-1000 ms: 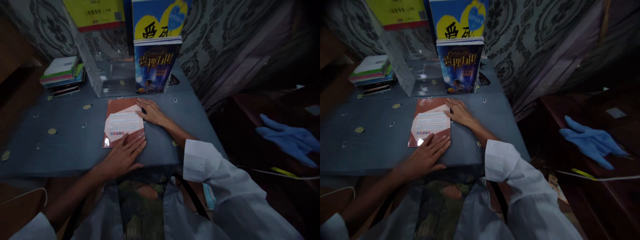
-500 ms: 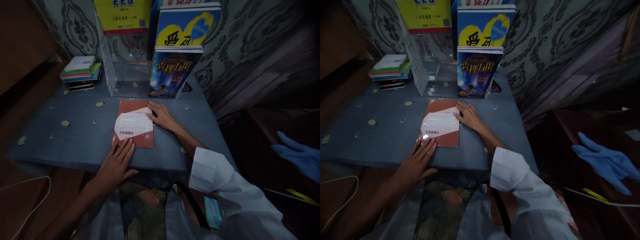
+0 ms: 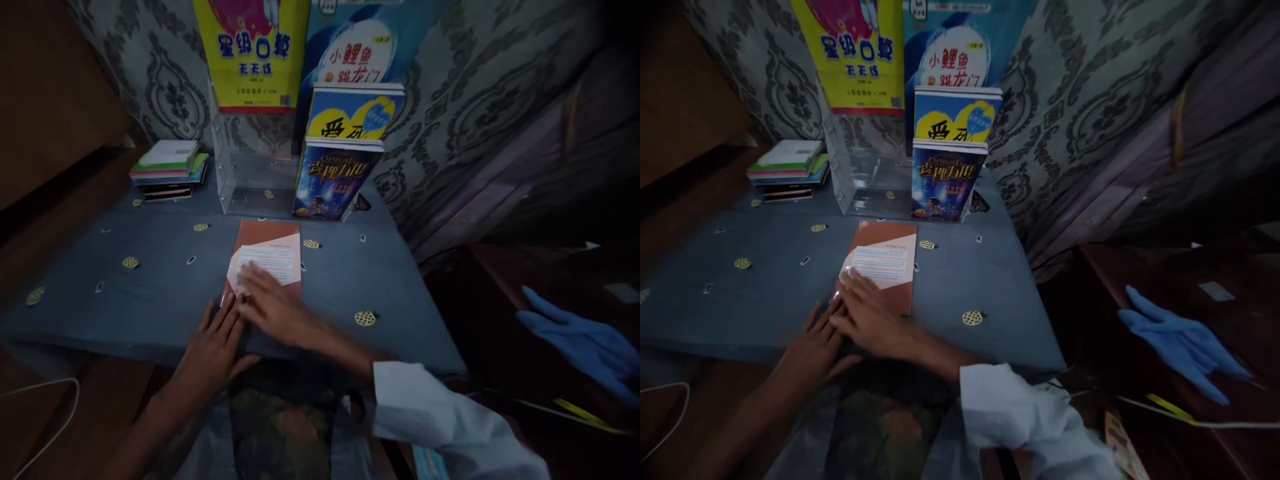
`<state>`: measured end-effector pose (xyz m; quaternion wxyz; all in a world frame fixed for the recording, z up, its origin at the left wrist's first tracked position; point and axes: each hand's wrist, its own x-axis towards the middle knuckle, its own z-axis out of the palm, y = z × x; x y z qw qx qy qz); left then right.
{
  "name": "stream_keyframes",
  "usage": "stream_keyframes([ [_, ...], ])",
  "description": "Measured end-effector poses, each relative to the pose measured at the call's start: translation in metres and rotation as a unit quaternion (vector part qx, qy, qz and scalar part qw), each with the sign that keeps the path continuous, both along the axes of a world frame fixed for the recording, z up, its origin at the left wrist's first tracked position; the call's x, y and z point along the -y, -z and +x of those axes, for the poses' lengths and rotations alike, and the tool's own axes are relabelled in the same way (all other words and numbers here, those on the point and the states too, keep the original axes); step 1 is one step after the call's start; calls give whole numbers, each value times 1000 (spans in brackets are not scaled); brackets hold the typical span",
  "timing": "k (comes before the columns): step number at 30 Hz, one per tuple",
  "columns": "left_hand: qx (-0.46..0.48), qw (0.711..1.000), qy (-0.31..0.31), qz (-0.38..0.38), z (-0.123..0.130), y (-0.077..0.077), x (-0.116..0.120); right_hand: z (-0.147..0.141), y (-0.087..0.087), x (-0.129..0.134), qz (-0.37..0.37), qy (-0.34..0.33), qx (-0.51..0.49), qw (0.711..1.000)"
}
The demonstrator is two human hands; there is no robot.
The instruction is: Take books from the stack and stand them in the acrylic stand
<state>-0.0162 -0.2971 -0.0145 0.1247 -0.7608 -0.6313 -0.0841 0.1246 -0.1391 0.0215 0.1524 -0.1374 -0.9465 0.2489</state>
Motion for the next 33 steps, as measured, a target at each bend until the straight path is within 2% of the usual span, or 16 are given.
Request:
stream_keyframes([
  [2,-2,1000,7,2,-1,2,-1,-7,3,26,-35,-16,-2,999],
  [5,-1,1000,9,-8,-3,0,-2,-8,12,39,-53,14,-6,998],
  [10,0,1000,12,-3,-5,-6,-2,17,23,29,-29,49,-1,998],
  [14,-3,1000,14,15,-3,-4,-3,44,31,25,-3,93,15,996],
  [17,-7,1000,7,23,1,-2,-3,54,34,25,23,97,21,995],
  [25,19,999,-5,26,-1,0,-10,55,34,24,78,87,16,993],
  [33,57,998,-11,7,-22,0,-39,56,38,26,111,92,5,990],
])
